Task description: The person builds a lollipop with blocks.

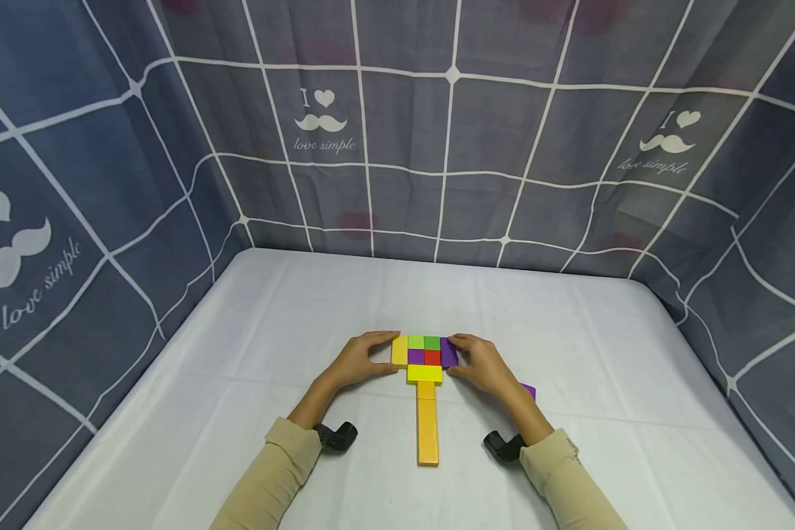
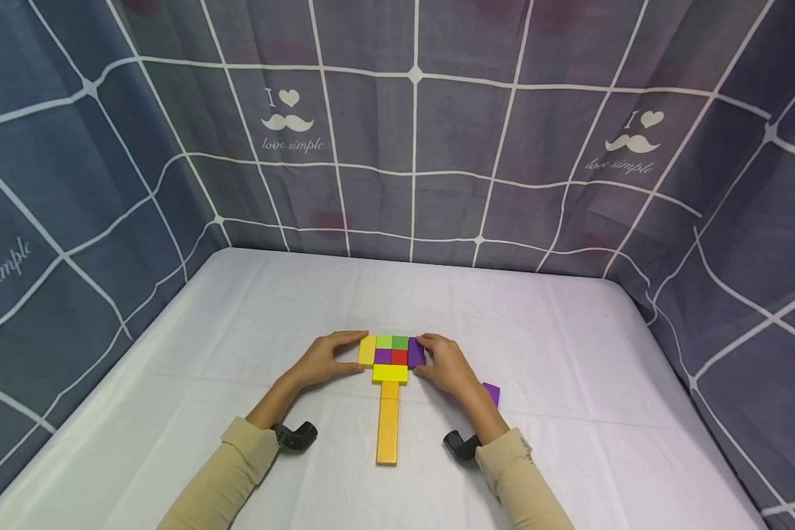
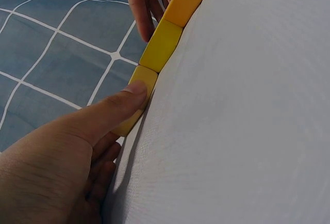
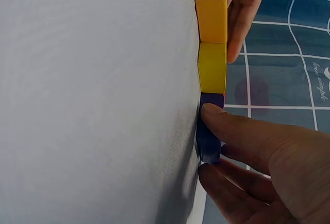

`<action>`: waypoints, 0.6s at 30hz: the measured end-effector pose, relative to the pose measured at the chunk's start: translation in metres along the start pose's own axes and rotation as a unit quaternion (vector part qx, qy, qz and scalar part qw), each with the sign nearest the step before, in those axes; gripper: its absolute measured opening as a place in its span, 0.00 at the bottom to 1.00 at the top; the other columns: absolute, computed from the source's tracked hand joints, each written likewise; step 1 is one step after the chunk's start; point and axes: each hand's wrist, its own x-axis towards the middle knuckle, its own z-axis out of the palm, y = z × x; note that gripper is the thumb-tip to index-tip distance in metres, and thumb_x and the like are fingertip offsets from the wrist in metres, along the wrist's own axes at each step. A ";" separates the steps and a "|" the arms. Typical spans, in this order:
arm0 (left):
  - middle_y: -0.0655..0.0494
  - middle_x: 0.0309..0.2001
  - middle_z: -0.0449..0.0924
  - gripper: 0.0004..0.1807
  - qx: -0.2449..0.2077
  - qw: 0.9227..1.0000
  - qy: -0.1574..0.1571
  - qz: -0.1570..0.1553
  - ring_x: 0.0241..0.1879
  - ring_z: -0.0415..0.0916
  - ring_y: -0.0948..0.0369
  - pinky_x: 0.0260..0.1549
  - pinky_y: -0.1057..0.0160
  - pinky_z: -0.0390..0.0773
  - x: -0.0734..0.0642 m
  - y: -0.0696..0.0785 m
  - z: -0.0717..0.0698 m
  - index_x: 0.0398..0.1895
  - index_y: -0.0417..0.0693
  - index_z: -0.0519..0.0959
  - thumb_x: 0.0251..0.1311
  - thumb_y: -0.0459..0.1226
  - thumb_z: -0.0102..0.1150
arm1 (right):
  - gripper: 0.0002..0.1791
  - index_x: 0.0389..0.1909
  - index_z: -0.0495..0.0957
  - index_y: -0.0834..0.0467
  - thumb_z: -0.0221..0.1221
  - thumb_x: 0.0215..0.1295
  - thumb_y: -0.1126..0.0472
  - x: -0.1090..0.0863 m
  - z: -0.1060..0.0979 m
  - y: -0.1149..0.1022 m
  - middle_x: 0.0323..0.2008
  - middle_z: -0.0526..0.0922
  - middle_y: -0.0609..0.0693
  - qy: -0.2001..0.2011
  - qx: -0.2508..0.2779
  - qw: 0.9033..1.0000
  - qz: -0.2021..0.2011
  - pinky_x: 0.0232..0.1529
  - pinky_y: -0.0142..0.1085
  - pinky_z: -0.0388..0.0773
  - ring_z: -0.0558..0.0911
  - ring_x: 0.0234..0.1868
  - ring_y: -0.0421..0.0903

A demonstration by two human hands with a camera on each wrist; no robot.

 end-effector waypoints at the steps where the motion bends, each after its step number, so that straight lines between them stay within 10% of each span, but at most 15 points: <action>1: 0.58 0.60 0.70 0.35 0.000 1.000 0.000 -0.001 0.62 0.63 0.58 0.61 0.56 0.62 0.000 0.000 0.000 0.61 0.50 0.71 0.46 0.44 0.71 | 0.33 0.55 0.73 0.67 0.71 0.46 0.63 0.000 0.000 0.000 0.55 0.75 0.59 0.000 0.000 1.000 0.000 0.52 0.44 0.74 0.77 0.48 0.52; 18: 0.56 0.60 0.70 0.35 -0.003 1.000 -0.001 0.003 0.62 0.63 0.57 0.60 0.55 0.63 -0.001 0.000 -0.001 0.61 0.49 0.71 0.47 0.44 0.70 | 0.35 0.59 0.71 0.61 0.71 0.47 0.62 -0.002 0.001 0.000 0.61 0.67 0.61 -0.002 -0.005 1.000 0.012 0.51 0.45 0.74 0.77 0.48 0.52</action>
